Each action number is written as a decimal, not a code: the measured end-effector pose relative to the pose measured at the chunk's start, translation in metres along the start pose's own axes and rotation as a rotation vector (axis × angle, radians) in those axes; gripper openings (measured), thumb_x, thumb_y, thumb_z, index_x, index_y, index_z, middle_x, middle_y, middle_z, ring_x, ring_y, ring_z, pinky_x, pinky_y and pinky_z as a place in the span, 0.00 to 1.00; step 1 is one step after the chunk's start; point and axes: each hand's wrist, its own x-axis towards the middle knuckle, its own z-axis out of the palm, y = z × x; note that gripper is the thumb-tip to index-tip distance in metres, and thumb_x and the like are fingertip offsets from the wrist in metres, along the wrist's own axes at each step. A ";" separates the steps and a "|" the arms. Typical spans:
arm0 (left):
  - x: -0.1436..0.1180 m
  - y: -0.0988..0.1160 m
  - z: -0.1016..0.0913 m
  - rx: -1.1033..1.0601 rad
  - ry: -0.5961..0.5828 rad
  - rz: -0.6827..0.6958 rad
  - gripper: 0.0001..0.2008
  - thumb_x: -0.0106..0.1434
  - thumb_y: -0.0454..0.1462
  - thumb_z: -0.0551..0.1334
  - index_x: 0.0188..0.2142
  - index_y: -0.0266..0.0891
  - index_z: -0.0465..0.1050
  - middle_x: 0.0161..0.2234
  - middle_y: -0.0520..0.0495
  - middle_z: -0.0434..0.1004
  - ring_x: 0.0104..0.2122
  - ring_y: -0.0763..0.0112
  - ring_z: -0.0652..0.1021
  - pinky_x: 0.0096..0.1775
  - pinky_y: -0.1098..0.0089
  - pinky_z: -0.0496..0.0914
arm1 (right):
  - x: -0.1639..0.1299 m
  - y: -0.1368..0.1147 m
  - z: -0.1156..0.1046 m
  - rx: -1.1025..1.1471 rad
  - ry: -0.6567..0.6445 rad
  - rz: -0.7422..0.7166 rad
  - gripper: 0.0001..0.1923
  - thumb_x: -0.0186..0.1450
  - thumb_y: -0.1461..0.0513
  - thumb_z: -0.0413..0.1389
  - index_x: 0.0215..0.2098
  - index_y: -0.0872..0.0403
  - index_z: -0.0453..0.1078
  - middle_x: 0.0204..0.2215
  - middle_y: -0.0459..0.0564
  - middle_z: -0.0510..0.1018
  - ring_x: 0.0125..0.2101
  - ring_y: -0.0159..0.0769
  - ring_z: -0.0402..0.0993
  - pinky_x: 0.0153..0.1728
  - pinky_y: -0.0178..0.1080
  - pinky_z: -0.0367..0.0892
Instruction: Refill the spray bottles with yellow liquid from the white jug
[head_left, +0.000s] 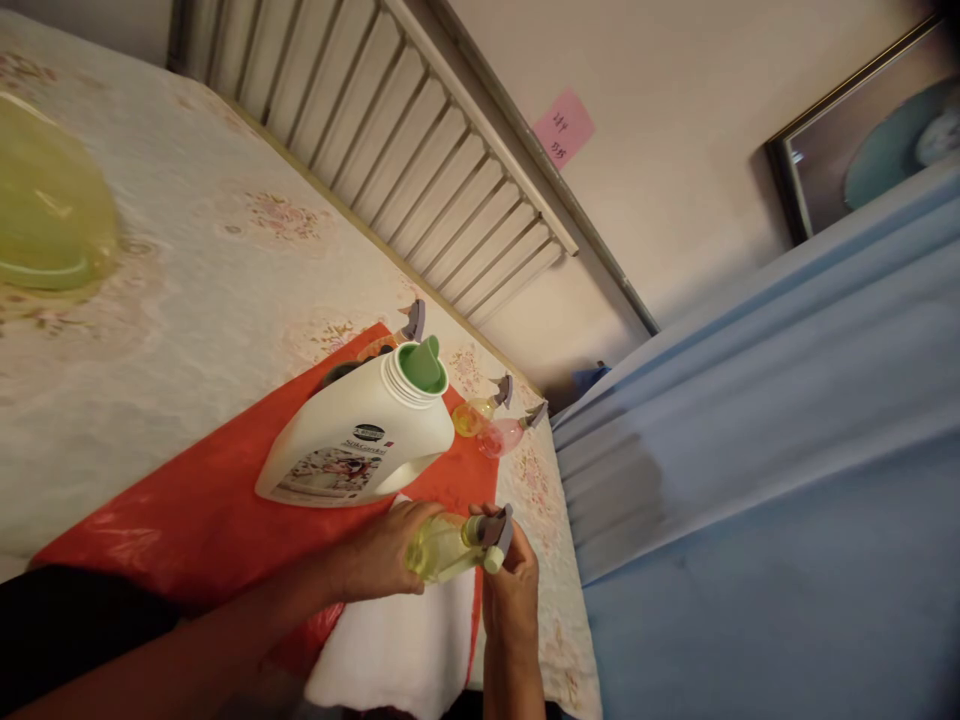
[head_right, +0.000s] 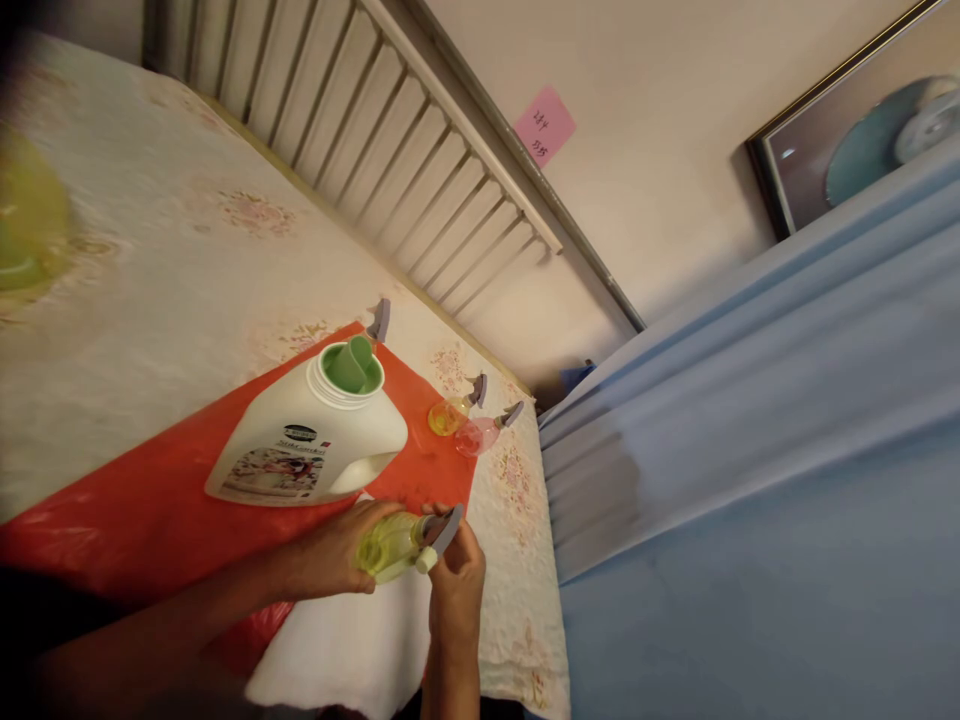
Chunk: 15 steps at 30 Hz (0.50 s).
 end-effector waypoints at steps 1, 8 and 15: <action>0.000 0.000 0.000 0.002 0.002 -0.002 0.41 0.41 0.31 0.69 0.57 0.45 0.63 0.52 0.46 0.71 0.53 0.55 0.71 0.54 0.59 0.67 | 0.000 0.000 0.000 0.001 0.010 0.005 0.21 0.49 0.56 0.70 0.40 0.53 0.76 0.41 0.55 0.81 0.44 0.46 0.76 0.45 0.45 0.70; 0.001 0.002 0.001 0.034 -0.006 0.043 0.38 0.42 0.31 0.68 0.56 0.47 0.65 0.54 0.48 0.70 0.54 0.54 0.70 0.57 0.58 0.65 | 0.004 0.013 0.006 0.019 0.073 -0.064 0.21 0.48 0.61 0.70 0.39 0.52 0.74 0.32 0.47 0.79 0.33 0.37 0.74 0.37 0.39 0.69; 0.001 0.005 -0.002 0.019 -0.021 0.027 0.42 0.41 0.30 0.68 0.58 0.47 0.62 0.52 0.47 0.71 0.52 0.55 0.71 0.53 0.59 0.68 | 0.007 0.013 0.008 -0.214 0.065 -0.124 0.21 0.50 0.63 0.65 0.44 0.53 0.75 0.35 0.48 0.78 0.35 0.38 0.72 0.37 0.39 0.68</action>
